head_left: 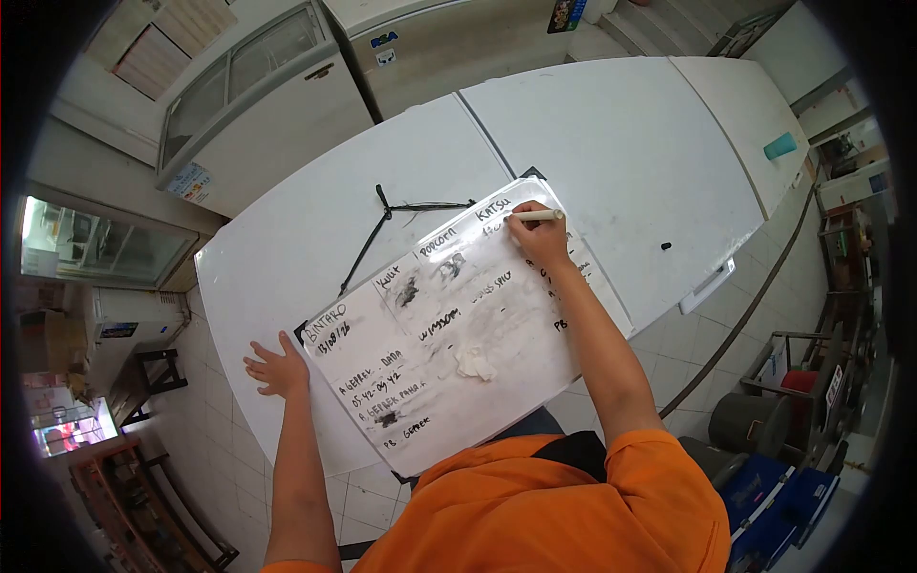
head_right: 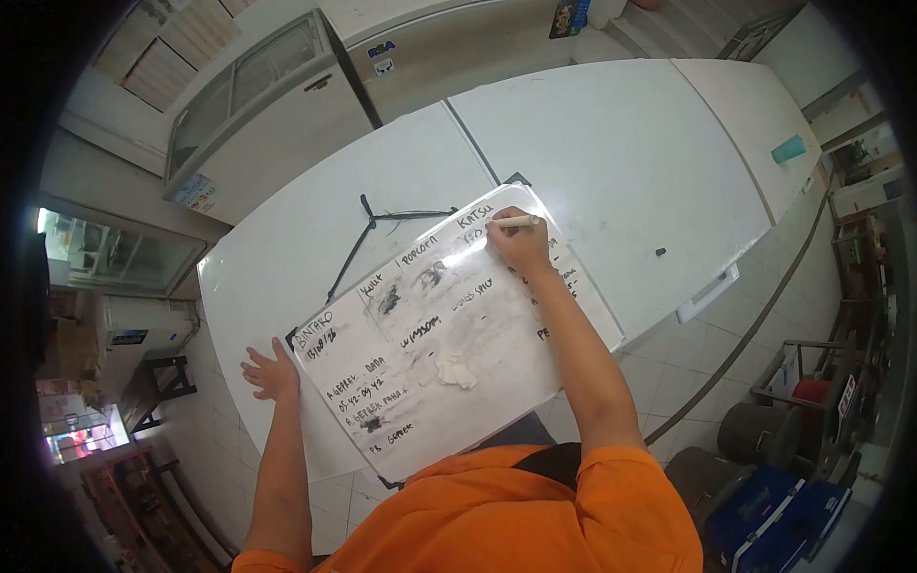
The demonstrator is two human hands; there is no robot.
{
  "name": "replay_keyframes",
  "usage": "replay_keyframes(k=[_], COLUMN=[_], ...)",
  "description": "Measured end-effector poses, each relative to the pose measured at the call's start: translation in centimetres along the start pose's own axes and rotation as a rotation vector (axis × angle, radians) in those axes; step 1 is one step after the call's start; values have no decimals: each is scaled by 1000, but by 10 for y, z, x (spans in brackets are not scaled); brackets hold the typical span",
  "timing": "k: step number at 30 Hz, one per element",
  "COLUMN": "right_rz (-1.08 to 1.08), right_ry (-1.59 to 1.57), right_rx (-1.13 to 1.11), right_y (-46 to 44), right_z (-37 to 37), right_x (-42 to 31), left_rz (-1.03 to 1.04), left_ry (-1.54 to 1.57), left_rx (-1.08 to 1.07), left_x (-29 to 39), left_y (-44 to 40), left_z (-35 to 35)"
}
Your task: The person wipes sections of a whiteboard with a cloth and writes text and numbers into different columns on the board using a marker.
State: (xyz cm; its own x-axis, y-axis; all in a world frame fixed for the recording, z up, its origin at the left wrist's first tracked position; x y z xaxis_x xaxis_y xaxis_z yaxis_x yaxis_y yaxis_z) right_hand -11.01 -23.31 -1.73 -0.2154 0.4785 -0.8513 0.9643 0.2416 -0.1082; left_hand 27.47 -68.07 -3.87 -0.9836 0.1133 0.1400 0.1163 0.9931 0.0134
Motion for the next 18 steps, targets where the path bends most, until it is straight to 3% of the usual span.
replay_keyframes(k=[11,18], right_rz=[-51,1], right_ry=[3,-20], right_rx=[-26,74], right_y=[-2,1], right_z=[2,0], right_x=[10,5], left_rz=[3,1], left_ry=[-17,-1], left_rx=[9,-3], left_x=[-3,-1], left_y=[-2,0], left_z=[4,1])
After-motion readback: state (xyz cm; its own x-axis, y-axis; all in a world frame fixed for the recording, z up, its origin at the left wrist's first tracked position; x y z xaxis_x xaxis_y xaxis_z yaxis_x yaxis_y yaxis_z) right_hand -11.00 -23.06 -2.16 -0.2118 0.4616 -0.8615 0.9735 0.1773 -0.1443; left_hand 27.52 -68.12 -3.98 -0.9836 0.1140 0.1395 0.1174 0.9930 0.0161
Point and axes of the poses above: each hand's wrist, its own y-axis away from the middle knuckle, its own z-axis out of the palm, x = y × z, the point moved 3 cm from there along -y, towards the middle knuckle, and after that the axes turned 9 degrees about y, right-handed, at the moved point
